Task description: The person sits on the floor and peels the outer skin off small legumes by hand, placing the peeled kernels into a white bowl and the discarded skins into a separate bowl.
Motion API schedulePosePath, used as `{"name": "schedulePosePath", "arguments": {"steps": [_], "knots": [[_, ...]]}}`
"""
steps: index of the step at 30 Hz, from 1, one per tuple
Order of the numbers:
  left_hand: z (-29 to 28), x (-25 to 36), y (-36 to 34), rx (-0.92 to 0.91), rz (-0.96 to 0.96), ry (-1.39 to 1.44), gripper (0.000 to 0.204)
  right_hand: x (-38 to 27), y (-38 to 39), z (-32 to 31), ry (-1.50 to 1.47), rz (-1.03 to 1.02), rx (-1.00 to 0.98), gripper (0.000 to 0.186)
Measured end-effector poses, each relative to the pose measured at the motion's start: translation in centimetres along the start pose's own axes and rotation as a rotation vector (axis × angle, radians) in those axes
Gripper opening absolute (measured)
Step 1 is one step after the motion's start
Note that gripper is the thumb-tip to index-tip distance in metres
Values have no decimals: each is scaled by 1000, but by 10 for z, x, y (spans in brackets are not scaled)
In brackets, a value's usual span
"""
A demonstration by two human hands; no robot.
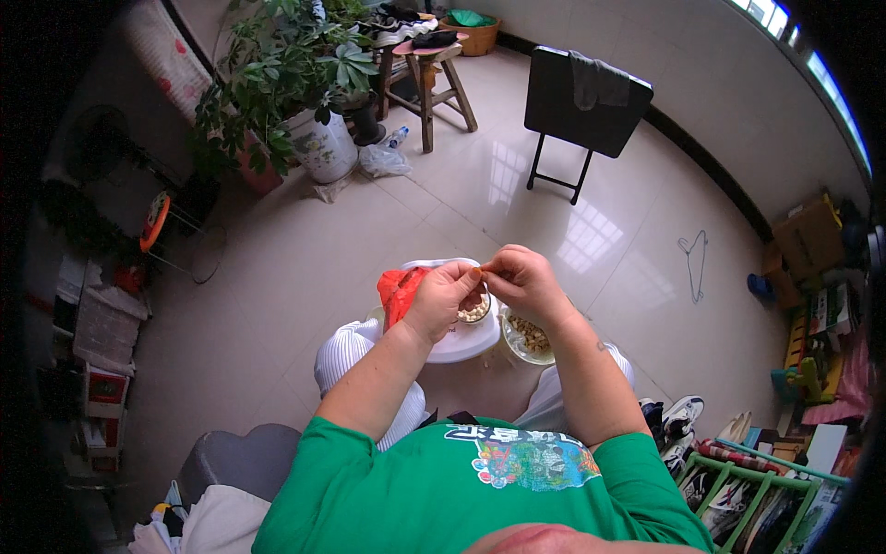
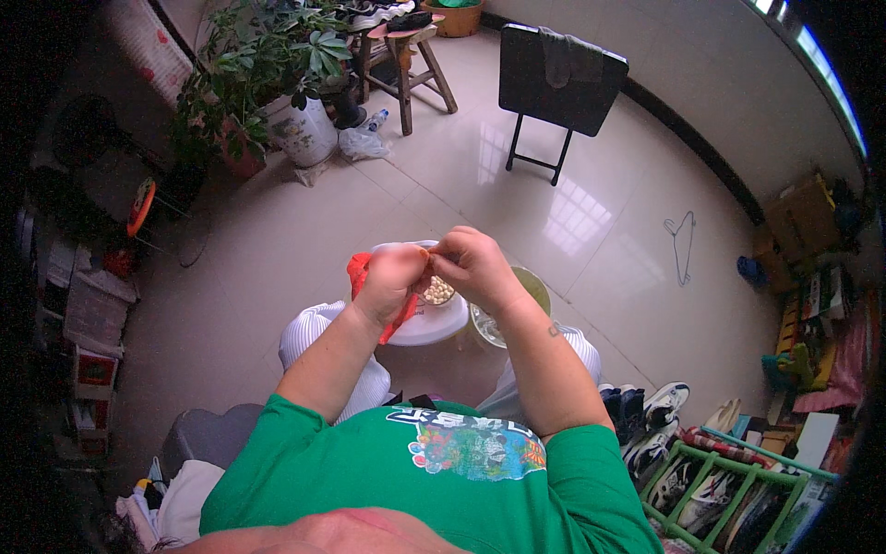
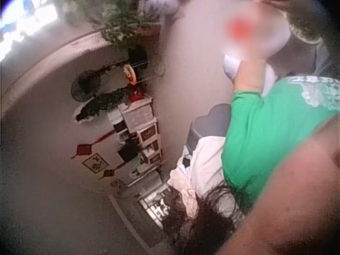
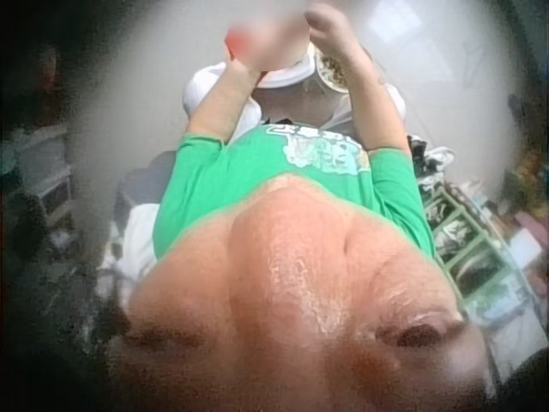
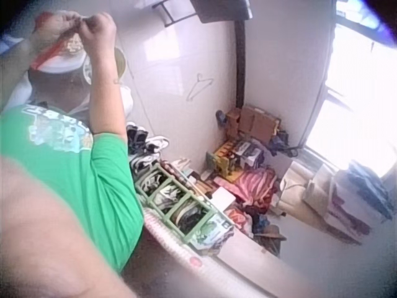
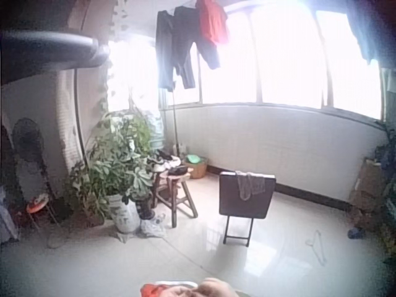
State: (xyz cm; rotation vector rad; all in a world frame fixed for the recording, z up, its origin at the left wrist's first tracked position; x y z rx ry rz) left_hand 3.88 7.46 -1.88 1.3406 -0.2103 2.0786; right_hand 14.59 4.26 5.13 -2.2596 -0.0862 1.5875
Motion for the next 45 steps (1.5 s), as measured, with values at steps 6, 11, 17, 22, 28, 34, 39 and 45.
{"name": "schedulePosePath", "arguments": {"steps": [6, 11, 17, 22, 28, 34, 39, 45], "knots": [[5, 2, 3, -53, -28, 53, 15, 1, 1, 0, -47, 19, -22, 6], [4, -2, 2, -45, -49, 92, 15, 2, 2, 0, -50, 37, -16, 7], [0, -1, 1, -45, -29, 2, 14, 1, 2, -1, -97, 114, 5, 9], [0, 0, 0, -49, -24, 68, 16, 11, 2, 0, -214, 151, -10, 9], [6, 2, 4, -109, -55, 111, 21, 5, 1, 0, -202, 121, -2, 6], [4, -1, 2, -87, -50, 66, 22, 9, 1, -1, -131, 98, 56, 6], [1, 6, 0, -58, 25, 34, 16, -2, 0, -6, -76, 67, 119, 7], [-3, 1, -1, -71, -2, 89, 20, 6, 1, -1, -124, 69, 52, 9]]}}
Point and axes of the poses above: each hand's wrist, its own y-axis away from the middle knuckle, its own z-axis out of the palm, x = y × z, the point moved 9 cm from there along -y, towards the middle knuckle, and after that the axes turned 7 degrees about x, right-handed, at the moved point
